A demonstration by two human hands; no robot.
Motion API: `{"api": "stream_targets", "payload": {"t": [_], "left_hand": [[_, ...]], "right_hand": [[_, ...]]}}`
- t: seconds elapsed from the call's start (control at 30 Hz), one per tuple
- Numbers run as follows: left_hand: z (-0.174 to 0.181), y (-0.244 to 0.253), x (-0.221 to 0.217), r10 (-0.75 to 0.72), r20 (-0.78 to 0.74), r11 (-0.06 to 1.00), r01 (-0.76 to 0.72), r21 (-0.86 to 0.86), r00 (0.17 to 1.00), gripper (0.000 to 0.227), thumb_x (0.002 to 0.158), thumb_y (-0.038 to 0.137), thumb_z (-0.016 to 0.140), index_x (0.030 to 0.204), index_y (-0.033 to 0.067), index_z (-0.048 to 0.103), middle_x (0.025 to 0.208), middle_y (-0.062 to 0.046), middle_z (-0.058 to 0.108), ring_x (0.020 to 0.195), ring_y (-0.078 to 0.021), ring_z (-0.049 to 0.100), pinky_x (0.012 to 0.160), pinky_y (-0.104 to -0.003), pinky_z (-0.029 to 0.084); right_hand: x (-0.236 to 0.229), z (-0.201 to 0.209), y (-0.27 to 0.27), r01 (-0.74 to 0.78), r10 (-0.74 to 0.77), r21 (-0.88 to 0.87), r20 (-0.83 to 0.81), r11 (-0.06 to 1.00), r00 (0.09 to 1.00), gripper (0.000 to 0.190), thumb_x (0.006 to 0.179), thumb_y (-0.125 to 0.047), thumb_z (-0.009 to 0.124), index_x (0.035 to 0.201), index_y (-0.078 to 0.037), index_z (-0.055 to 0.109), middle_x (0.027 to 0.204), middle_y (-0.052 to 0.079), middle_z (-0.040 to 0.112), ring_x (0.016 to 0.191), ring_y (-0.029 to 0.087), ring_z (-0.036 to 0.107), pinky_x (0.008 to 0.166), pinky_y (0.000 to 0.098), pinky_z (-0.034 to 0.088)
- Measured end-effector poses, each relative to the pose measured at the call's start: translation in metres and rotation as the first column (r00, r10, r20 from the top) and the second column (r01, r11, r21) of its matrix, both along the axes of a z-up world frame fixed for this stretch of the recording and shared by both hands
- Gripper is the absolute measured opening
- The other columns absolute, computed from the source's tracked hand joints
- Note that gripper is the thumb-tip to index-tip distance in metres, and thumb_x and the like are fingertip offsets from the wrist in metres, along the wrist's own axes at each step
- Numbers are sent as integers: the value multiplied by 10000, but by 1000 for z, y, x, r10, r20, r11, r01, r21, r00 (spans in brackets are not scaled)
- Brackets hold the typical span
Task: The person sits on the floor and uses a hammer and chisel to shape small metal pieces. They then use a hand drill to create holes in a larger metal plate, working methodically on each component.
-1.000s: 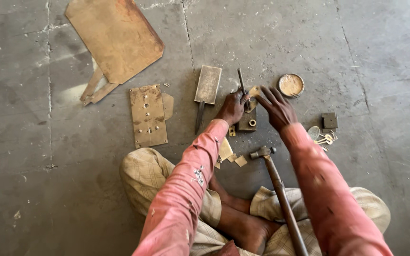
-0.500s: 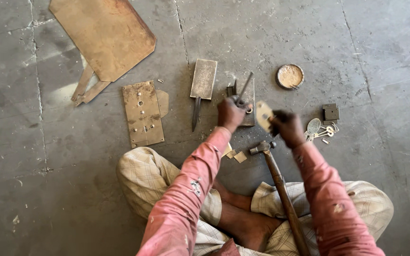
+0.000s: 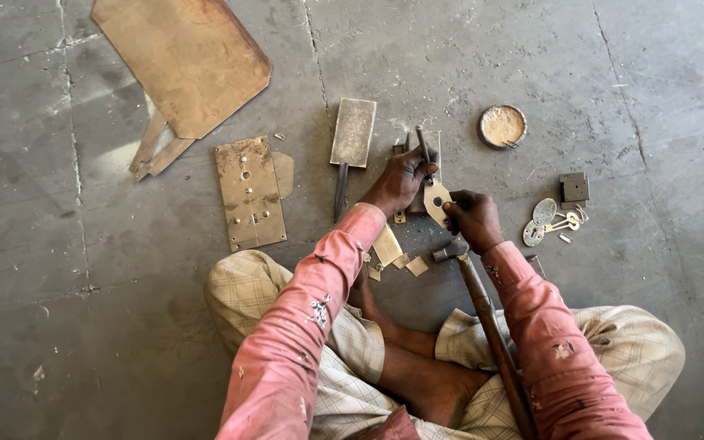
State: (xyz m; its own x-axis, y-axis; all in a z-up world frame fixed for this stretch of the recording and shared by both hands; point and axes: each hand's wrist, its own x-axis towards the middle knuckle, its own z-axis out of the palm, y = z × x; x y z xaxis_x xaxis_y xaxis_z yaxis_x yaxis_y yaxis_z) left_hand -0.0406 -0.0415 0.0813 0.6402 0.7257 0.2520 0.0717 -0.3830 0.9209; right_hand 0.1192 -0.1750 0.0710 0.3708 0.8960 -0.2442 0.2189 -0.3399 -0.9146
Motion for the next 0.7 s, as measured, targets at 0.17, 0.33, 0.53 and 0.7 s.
{"api": "stream_targets", "payload": {"t": [0.17,0.33,0.53,0.7], "left_hand": [[2,2,3,-68,-71,981,80,175,995,77,1070,102,542,1118,147,583,849,-21,661,843,-128,723,752,-327,626],[10,-2,3,-27,-74,967,45,249,997,88,983,119,671,1031,98,600,863,-56,675,806,-177,713,700,-353,616],[24,-6,6,-28,5,946,25,323,1000,182,902,96,734,1033,42,619,910,-100,692,827,-218,718,718,-358,620],[18,-1,13,-82,19,964,75,257,996,115,941,27,704,999,35,605,920,-120,699,849,-227,720,767,-380,602]], "right_hand": [[1,-3,2,-12,12,16,21,1000,1000,307,928,-124,713,1168,68,706,766,129,740,556,134,650,466,289,522],[5,0,-45,-91,21,71,671,993,741,424,948,-269,747,1242,13,631,859,165,757,673,234,687,573,368,553],[4,5,-181,-177,196,-476,-11,861,981,646,844,-228,759,1399,-47,484,961,86,747,757,206,743,636,340,629],[-1,45,-224,-35,-71,-391,-253,920,965,499,882,-116,690,1358,-48,558,923,137,669,685,215,618,564,345,529]]}}
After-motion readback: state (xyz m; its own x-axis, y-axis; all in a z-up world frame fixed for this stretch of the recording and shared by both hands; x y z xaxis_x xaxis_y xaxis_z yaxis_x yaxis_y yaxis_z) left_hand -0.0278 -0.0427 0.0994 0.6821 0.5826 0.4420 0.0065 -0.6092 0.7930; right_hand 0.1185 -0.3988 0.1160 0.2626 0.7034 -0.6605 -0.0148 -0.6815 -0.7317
